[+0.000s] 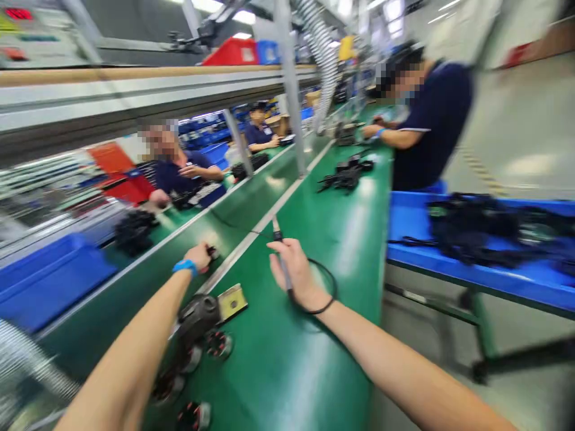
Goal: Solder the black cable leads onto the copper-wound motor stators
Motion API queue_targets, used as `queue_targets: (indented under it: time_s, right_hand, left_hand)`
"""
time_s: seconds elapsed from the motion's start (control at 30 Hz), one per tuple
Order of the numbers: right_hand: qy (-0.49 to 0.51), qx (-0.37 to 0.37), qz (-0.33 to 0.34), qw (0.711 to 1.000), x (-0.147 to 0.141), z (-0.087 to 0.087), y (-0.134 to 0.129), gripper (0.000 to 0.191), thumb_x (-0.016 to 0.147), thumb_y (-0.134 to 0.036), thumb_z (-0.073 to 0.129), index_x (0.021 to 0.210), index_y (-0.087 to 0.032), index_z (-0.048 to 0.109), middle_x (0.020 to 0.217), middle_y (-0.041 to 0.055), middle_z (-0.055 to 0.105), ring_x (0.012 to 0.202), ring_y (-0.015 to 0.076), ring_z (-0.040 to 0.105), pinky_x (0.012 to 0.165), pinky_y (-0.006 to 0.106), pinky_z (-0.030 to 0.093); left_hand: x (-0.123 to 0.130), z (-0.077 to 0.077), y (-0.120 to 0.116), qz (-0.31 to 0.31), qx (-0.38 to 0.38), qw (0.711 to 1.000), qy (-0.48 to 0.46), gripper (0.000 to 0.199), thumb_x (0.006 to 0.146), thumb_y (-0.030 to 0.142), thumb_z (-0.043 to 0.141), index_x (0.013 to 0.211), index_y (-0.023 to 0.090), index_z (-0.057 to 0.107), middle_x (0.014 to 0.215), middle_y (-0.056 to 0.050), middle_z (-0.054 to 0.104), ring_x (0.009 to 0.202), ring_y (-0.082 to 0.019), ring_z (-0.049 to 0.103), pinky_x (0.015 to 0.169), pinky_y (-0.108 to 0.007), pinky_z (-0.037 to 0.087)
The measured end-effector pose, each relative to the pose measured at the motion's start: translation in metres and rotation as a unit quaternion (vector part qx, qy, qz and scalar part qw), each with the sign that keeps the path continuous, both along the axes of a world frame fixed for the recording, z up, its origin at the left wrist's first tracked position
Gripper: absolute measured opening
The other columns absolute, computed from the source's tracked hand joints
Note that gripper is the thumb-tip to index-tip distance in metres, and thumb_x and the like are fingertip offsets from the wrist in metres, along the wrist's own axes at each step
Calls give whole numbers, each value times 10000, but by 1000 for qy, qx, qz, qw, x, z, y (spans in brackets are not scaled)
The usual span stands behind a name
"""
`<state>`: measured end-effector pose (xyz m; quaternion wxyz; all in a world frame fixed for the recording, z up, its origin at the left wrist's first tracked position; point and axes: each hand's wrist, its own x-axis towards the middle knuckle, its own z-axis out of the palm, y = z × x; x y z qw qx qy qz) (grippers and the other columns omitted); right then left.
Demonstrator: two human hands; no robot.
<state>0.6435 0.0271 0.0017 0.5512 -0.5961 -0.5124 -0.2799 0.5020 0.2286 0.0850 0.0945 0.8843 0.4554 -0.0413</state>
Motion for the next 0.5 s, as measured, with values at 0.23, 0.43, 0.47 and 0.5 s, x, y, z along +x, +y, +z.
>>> queue_targets:
  time_s: [0.23,0.43,0.47,0.5]
  right_hand:
    - [-9,-3,39,999,9,5,0,302,932,-172,527,1231,-203,558,1053,95,512,926,201,580,848,358,523]
    - [-21,1,18,1000,9,6,-1,279,937,-194,536,1214,-194,570,1036,95,519,877,189,584,799,338,533]
    - [-23,2,18,1000,9,5,0,280,936,-197,536,1214,-194,571,1037,96,521,876,187,584,796,336,533]
    - [-26,3,17,1000,10,5,0,283,934,-200,537,1214,-195,572,1036,97,525,881,190,583,797,336,534]
  left_hand:
    - [-27,-27,53,132,-68,988,-40,425,919,98,482,1327,184,401,873,-79,702,573,-112,656,561,-210,538]
    - [-37,-28,53,107,-66,991,-52,367,859,184,616,1219,158,551,930,-106,714,592,-142,672,568,-228,546]
    - [-40,-27,50,105,-62,991,-50,342,861,208,619,1196,151,582,894,-101,717,610,-149,676,582,-227,546]
    - [-42,-25,48,103,-57,992,-47,318,864,236,622,1168,146,613,856,-95,718,636,-156,681,603,-227,546]
